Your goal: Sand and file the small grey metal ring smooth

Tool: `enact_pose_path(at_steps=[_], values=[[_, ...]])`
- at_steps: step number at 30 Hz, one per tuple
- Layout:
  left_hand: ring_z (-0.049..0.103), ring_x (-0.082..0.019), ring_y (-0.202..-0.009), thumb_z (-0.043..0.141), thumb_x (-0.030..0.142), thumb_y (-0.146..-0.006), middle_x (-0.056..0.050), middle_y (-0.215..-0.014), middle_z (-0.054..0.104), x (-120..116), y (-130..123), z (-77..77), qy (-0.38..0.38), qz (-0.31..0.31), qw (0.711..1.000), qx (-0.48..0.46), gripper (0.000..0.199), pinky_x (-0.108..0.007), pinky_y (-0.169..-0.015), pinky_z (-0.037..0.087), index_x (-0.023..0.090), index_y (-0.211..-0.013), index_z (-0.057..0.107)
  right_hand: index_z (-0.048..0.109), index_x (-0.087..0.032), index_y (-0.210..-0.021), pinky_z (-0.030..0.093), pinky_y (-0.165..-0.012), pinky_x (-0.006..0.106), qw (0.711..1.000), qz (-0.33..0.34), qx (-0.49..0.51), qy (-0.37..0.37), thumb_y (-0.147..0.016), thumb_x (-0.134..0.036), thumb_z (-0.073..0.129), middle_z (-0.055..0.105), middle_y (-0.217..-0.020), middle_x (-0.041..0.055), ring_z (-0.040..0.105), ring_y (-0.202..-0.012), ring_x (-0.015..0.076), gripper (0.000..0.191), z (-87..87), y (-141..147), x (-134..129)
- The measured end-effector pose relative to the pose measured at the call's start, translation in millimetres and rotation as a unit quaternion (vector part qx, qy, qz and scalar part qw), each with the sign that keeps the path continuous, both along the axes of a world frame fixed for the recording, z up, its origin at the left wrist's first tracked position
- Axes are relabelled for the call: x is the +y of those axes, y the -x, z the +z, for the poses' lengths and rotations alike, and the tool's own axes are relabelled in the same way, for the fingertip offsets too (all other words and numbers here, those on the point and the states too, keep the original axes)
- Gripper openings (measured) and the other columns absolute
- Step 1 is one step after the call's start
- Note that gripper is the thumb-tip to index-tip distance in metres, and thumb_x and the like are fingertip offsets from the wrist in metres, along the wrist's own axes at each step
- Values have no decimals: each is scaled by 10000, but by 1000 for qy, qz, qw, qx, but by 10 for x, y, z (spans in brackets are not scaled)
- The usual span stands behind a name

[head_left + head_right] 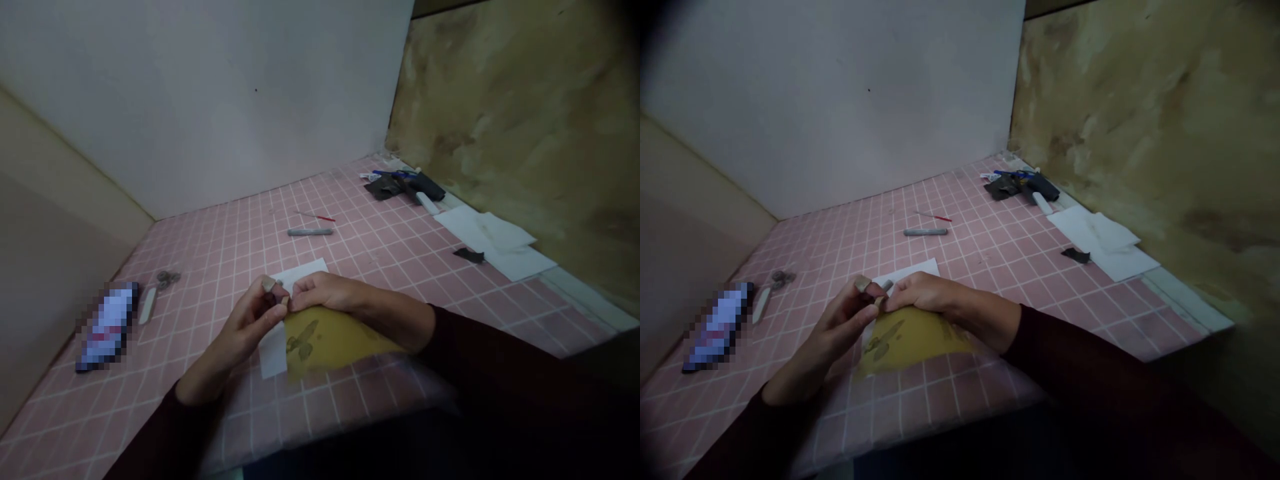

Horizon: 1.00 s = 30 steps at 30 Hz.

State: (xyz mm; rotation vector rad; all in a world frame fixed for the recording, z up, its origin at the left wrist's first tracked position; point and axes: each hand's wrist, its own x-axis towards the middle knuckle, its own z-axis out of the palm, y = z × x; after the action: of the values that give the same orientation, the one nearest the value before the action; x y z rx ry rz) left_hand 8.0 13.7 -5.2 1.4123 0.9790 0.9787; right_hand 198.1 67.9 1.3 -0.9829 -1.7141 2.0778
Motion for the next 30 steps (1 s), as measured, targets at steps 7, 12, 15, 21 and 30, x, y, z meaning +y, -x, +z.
enact_pose_path(at_steps=[7, 12, 15, 21, 30], values=[[432, -109, -670, 622, 341, -917, 13, -771, 494, 73, 42, -121, 39, -44, 998, -25, 161, -230, -623, 359, 190, -927, 565, 474, -187, -711, 320, -611, 247, 952, -59, -38, -297, -773, -199, 594, 506, -685, -23, 440, -639, 111, 136, 13, -9, -67], [462, -137, -763, 624, 301, -916, -7, -843, 517, 7, 34, 16, -21, -29, 999, 24, 132, -252, -685, 382, 198, -964, 555, 490, -188, -720, 331, -545, 240, 1000, 11, 2, 13, -771, -274, 605, 467, -608, -44, 418, -539, 99, 152, -13, 14, -16], [403, -113, -661, 615, 338, -920, 14, -760, 474, 61, 41, -48, 24, -49, 999, 0, 164, -236, -602, 330, 188, -903, 552, 478, -188, -710, 331, -607, 249, 975, -53, -21, -213, -775, -220, 602, 495, -664, -30, 435, -616, 108, 143, 4, 3, -70], [440, -128, -704, 635, 334, -905, 6, -799, 501, 40, 46, -34, 23, -42, 998, -29, 159, -250, -638, 354, 205, -952, 557, 486, -183, -706, 344, -593, 239, 992, -33, 3, -122, -766, -257, 627, 503, -660, -33, 453, -606, 100, 170, -30, 23, -55], [439, -140, -750, 599, 320, -929, -15, -863, 515, 73, 18, -74, 44, -59, 997, -2, 153, -260, -684, 362, 194, -1008, 562, 491, -183, -680, 332, -606, 245, 961, -65, -76, -258, -752, -217, 614, 533, -710, -17, 482, -693, 122, 147, 2, -11, -15]])
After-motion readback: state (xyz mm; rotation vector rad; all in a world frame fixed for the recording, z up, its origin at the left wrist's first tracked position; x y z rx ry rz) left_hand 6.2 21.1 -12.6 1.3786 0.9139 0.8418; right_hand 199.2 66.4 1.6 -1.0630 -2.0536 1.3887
